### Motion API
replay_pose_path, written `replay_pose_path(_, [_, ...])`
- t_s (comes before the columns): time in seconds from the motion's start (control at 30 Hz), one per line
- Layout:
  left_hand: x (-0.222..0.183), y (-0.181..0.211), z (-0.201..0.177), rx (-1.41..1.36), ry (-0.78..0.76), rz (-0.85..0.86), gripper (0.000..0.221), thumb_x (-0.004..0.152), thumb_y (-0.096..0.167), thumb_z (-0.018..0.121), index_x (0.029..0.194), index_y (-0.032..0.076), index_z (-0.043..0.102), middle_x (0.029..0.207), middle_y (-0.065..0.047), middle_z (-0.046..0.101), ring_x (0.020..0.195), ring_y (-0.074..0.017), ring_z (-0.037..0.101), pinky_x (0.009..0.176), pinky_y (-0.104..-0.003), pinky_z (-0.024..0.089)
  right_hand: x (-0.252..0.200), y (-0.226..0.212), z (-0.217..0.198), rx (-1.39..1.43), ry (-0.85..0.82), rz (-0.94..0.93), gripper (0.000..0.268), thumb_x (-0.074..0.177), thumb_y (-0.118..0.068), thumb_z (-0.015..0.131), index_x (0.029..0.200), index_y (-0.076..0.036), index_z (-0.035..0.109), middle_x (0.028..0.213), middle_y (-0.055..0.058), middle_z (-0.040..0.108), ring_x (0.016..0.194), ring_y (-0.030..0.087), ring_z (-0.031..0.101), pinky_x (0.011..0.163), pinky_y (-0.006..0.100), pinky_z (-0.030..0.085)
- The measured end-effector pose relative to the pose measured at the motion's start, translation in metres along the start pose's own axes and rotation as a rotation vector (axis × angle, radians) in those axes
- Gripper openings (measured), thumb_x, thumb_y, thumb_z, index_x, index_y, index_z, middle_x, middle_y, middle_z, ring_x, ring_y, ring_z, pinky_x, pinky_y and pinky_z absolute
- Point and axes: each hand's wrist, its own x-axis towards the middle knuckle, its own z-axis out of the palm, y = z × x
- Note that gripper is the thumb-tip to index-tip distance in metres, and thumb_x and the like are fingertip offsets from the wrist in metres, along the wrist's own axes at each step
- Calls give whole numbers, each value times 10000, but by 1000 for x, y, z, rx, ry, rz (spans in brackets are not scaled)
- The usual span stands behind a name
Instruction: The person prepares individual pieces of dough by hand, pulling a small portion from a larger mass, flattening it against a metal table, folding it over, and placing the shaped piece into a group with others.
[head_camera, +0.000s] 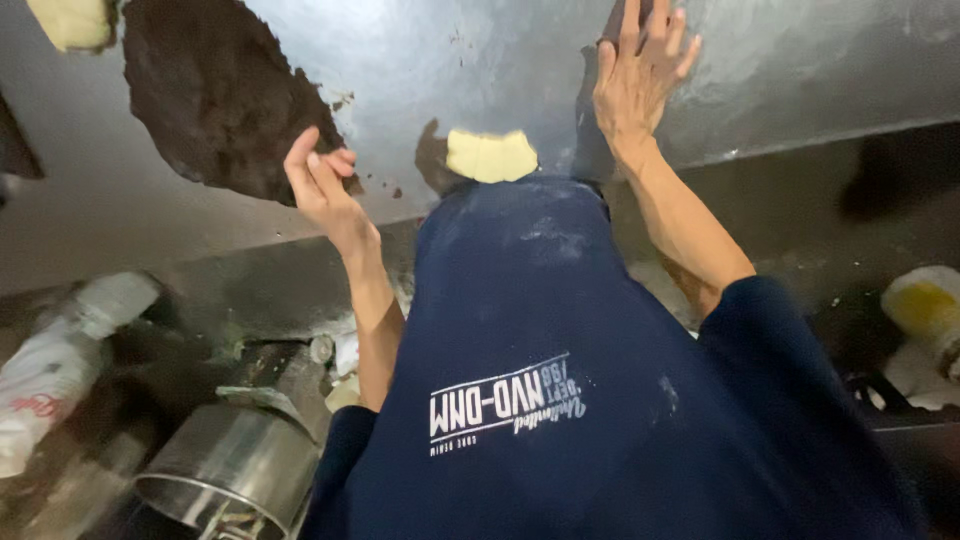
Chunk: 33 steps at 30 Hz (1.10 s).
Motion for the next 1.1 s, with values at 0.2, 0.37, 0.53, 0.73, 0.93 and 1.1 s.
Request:
replay_pose_path(0.2, [-1,-2,31,-134,-24,-92,285,1155,120,389,1357,-2,549,883,-10,566,903,-143,588,939,-345,532,10,-5,10,59,-46,68,518,1168,-428,377,1594,-133,362,1600,140,282,1520,348,169,1239,608,34])
replay_pose_path(0.37, [-10,9,68,2,-302,34,269,1141,149,441,1342,29,572,946,-43,670,933,-159,656,950,-347,563,20,20,-20,729,-41,327,520,1135,-439,369,1537,-115,427,1579,139,359,1508,307,288,1271,573,196])
replay_pose_path(0.53, [-29,27,75,215,-579,-132,320,1099,210,449,1339,98,628,946,-36,704,759,-168,598,674,-345,486,-7,49,-88,788,-520,528,385,1136,-427,453,1248,-91,604,1435,245,387,1358,277,422,1160,506,443])
replay_pose_path(0.73, [-48,39,86,358,-848,-187,352,1065,285,489,1376,143,576,1158,-58,715,1047,-174,691,899,-353,581,-23,25,-135,847,-747,419,277,928,-225,747,1061,-84,550,1115,83,652,1049,221,625,923,379,539])
replay_pose_path(0.93, [-60,23,84,414,-919,658,756,861,298,787,1441,-61,461,1455,-328,441,1338,-445,384,1090,-508,316,-14,-45,-178,1572,-810,386,319,972,-259,623,1249,-101,604,910,73,679,805,160,631,726,317,551])
replay_pose_path(1.1, [-52,11,77,314,-718,-44,343,1085,277,616,1319,27,610,1156,-137,757,1070,-238,728,936,-360,586,4,-72,-193,1232,-414,-268,387,974,-272,729,1253,-13,663,979,113,631,825,180,602,727,311,527])
